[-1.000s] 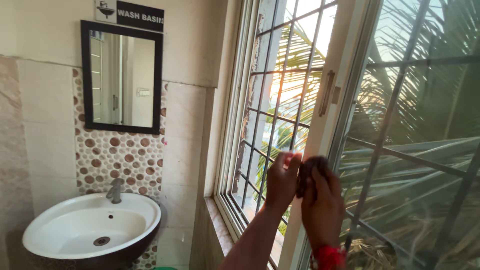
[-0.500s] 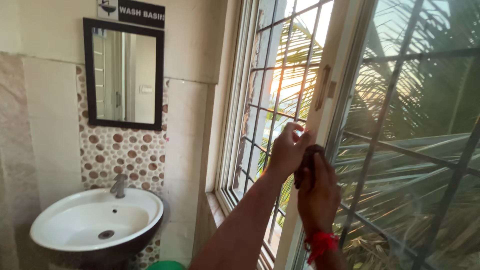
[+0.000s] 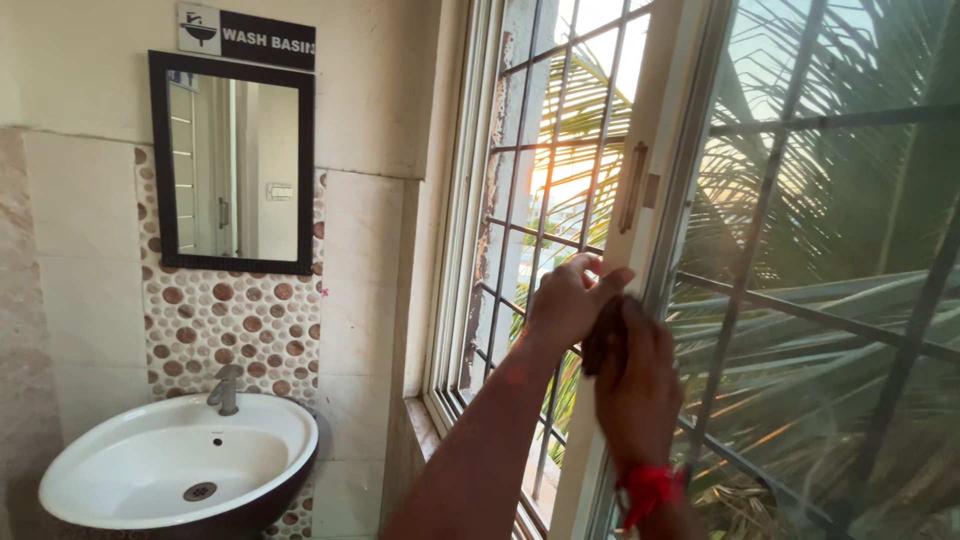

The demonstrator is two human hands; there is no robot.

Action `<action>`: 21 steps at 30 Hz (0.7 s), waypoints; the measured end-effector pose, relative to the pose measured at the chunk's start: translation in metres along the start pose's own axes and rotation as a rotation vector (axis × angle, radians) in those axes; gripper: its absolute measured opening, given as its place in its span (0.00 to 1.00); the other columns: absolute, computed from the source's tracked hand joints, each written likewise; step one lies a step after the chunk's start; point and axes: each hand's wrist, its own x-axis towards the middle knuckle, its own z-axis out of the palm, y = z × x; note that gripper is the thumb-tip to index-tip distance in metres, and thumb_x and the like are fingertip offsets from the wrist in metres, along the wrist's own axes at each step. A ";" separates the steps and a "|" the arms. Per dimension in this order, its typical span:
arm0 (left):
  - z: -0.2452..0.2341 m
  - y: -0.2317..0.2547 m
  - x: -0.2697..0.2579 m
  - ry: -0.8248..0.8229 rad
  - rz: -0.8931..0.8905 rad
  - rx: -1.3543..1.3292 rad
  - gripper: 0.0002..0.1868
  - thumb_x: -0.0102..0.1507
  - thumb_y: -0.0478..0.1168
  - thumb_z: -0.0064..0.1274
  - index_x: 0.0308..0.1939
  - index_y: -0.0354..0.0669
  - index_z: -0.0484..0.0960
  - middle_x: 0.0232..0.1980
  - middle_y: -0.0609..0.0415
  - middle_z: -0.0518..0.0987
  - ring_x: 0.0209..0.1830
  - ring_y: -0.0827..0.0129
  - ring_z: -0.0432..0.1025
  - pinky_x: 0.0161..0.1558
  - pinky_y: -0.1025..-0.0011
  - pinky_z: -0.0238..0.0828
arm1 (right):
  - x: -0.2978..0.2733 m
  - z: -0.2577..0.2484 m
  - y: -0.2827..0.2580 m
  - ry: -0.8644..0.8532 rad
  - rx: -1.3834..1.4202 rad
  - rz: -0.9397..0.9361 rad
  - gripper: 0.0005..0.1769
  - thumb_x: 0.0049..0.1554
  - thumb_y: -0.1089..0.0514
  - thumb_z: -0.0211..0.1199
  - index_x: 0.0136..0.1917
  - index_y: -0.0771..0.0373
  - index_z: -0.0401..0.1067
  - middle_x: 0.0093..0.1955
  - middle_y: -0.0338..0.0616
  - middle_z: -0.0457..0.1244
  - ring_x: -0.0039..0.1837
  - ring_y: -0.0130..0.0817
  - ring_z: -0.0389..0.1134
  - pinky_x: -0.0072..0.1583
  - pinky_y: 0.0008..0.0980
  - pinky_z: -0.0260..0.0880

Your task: The person cleans the sliding window frame and glass using a dark cloth. They wipe the bottom track, vertical edges, and the glass pane, moving the cloth along the frame and across the surface to remove dust and dirt.

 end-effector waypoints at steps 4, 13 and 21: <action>-0.006 0.007 0.000 -0.036 -0.006 0.053 0.40 0.55 0.72 0.54 0.52 0.41 0.83 0.38 0.47 0.85 0.40 0.57 0.82 0.45 0.60 0.77 | 0.007 -0.002 -0.004 -0.019 -0.056 -0.024 0.21 0.56 0.63 0.60 0.64 0.62 0.73 0.65 0.51 0.66 0.53 0.56 0.72 0.50 0.49 0.73; -0.004 0.010 -0.002 -0.069 -0.011 0.039 0.37 0.58 0.71 0.48 0.48 0.41 0.81 0.41 0.43 0.86 0.46 0.50 0.81 0.51 0.56 0.74 | -0.001 0.001 0.000 0.036 -0.026 -0.036 0.15 0.59 0.63 0.59 0.60 0.63 0.74 0.61 0.51 0.66 0.54 0.55 0.72 0.52 0.47 0.74; 0.003 -0.003 0.009 -0.038 -0.038 -0.067 0.41 0.63 0.76 0.34 0.55 0.47 0.80 0.47 0.43 0.84 0.53 0.46 0.77 0.54 0.54 0.71 | 0.015 0.003 -0.001 0.018 -0.100 -0.031 0.14 0.58 0.60 0.62 0.58 0.62 0.75 0.61 0.49 0.66 0.50 0.54 0.73 0.49 0.47 0.74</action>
